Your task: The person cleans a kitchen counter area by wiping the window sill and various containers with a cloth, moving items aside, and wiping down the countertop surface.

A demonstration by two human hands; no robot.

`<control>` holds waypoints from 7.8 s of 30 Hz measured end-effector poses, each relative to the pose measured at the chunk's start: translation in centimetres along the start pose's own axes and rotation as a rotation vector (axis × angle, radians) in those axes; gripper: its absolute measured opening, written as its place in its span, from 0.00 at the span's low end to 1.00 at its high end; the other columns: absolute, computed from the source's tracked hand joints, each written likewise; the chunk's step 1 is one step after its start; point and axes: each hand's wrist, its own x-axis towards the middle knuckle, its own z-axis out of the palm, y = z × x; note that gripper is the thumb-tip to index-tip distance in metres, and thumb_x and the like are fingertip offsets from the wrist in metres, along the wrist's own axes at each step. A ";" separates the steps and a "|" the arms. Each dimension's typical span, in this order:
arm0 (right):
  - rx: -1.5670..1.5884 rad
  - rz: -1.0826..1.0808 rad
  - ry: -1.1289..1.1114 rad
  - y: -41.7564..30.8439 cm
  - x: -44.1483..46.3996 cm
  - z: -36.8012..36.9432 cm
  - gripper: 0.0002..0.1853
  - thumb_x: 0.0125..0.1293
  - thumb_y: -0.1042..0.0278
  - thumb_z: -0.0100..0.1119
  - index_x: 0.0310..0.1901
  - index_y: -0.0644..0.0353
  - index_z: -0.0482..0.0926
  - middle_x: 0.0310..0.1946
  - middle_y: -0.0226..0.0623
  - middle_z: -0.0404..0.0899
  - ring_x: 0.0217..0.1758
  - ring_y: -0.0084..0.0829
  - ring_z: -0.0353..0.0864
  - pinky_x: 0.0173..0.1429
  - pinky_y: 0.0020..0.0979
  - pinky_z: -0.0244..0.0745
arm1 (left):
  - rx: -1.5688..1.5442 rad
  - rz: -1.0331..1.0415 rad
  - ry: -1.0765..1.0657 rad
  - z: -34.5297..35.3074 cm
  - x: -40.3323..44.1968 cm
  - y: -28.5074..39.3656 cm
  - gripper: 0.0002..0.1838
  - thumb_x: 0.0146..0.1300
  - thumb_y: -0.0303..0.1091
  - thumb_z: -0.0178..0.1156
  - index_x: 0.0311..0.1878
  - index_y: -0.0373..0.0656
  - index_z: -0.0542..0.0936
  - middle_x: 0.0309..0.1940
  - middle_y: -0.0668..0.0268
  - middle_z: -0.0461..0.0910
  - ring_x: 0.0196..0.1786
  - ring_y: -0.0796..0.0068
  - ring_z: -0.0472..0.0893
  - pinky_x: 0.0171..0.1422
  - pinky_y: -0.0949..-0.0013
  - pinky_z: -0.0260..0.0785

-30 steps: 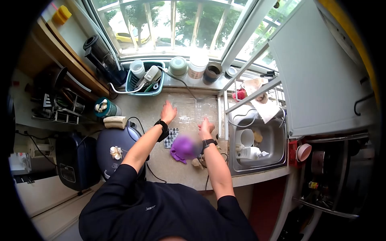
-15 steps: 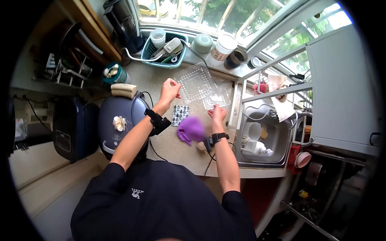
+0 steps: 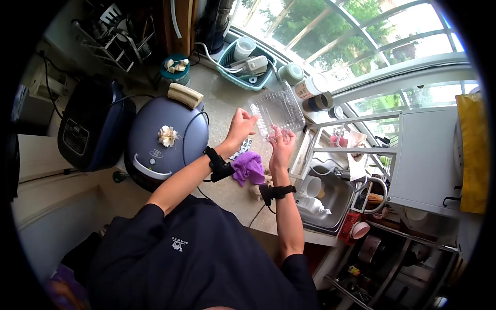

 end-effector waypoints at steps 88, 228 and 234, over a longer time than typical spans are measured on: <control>-0.052 0.016 0.061 -12.3 -0.3 2.2 0.17 0.71 0.76 0.54 0.60 0.67 0.73 0.51 0.41 0.80 0.46 0.28 0.83 0.52 0.27 0.79 | 0.079 0.043 -0.255 -0.4 0.6 0.8 0.19 0.64 0.30 0.60 0.57 0.39 0.76 0.53 0.58 0.78 0.54 0.69 0.78 0.58 0.68 0.71; 0.581 0.067 0.390 -1.6 19.2 6.6 0.19 0.68 0.69 0.65 0.57 0.61 0.71 0.46 0.36 0.82 0.50 0.34 0.84 0.58 0.37 0.80 | 0.788 0.706 -0.262 8.3 28.3 15.4 0.13 0.52 0.43 0.64 0.35 0.46 0.88 0.30 0.57 0.87 0.35 0.59 0.87 0.44 0.64 0.77; 0.519 -0.012 0.521 -2.1 19.9 6.6 0.19 0.66 0.69 0.69 0.55 0.66 0.75 0.46 0.37 0.81 0.44 0.28 0.83 0.52 0.31 0.81 | 0.776 0.727 -0.245 9.2 26.9 15.2 0.09 0.54 0.40 0.63 0.33 0.47 0.86 0.19 0.58 0.81 0.25 0.64 0.83 0.34 0.63 0.74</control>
